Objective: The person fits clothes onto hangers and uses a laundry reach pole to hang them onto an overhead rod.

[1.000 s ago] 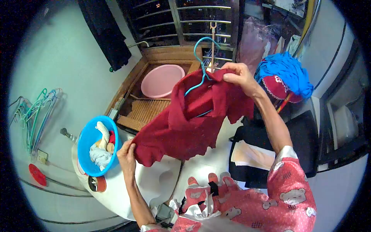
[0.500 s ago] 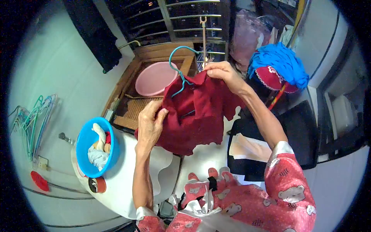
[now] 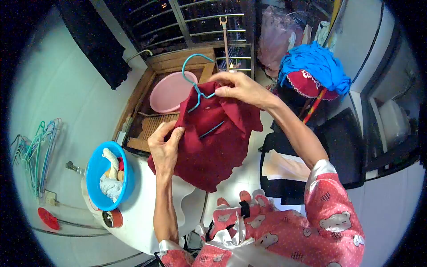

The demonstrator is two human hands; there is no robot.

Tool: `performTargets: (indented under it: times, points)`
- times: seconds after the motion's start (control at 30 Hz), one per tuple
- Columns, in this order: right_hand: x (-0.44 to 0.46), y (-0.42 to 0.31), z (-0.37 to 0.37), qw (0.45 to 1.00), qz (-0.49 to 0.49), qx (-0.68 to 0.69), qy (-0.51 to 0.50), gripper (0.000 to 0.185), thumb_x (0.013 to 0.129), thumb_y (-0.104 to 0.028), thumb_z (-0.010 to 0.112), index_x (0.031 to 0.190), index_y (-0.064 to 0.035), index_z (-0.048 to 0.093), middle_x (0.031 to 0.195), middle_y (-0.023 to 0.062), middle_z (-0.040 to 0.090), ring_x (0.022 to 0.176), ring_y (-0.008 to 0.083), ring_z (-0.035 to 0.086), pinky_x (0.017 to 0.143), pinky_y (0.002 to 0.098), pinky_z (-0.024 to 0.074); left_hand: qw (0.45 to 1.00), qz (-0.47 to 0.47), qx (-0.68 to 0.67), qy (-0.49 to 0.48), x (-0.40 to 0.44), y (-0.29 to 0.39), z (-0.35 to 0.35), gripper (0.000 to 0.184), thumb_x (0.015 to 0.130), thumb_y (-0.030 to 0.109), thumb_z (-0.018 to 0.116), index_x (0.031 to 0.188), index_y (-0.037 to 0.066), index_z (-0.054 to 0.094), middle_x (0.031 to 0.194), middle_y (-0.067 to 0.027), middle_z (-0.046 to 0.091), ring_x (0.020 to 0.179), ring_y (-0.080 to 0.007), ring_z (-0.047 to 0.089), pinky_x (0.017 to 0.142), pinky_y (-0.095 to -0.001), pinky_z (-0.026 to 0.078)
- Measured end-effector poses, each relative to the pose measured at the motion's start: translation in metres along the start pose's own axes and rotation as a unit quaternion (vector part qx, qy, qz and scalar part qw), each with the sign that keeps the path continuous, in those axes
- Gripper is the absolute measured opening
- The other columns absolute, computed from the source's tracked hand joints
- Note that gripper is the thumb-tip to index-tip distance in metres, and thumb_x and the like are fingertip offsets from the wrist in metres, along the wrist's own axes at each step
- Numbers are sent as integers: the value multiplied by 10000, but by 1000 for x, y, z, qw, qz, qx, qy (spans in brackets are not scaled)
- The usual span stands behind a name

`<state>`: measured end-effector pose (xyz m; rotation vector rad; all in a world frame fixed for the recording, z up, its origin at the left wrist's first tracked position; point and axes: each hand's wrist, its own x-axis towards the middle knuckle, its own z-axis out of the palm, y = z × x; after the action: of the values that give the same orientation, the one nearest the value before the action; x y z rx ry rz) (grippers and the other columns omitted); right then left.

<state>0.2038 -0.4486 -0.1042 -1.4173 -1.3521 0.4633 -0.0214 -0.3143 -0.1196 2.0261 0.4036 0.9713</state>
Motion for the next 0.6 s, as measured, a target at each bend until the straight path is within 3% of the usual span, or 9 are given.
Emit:
performTargets:
  times: [0.07,0.2,0.33,0.43,0.6]
  points:
    - [7,-7,3,998,35,47,-2,272,854,-197,592,1010,20,641,887,38,649,836,116,563,782,271,451,1000,14,-6,-5,1,-2,-5,141,766,12,635,890,-54,651,721,-42,581,674,-106,534,614,-235,420]
    - [25,-11,16,997,-54,35,-52,270,855,-180,579,1029,17,639,916,43,646,857,117,560,785,263,448,1000,15,-15,7,2,3,-7,118,756,-6,650,869,-43,653,719,-40,580,670,-104,530,616,-227,417]
    - [22,-20,9,998,-25,40,-49,273,851,-182,586,1037,12,632,951,57,643,890,121,558,824,266,443,999,10,-21,40,1,2,-14,104,754,-17,655,852,-52,649,715,-34,586,676,-99,534,626,-215,420]
    - [17,-15,7,994,-57,90,-12,267,854,-182,602,1063,-18,633,873,14,628,827,81,543,754,235,440,998,-2,-34,57,-1,-1,-17,107,749,-30,655,852,-57,651,718,-34,594,689,-94,538,642,-210,422]
    - [16,-17,4,998,-59,-6,-34,238,801,-128,606,990,15,629,841,32,640,804,105,557,751,267,461,998,9,-40,47,1,8,-15,101,742,-38,651,842,-52,656,742,-40,614,696,-100,548,653,-213,427]
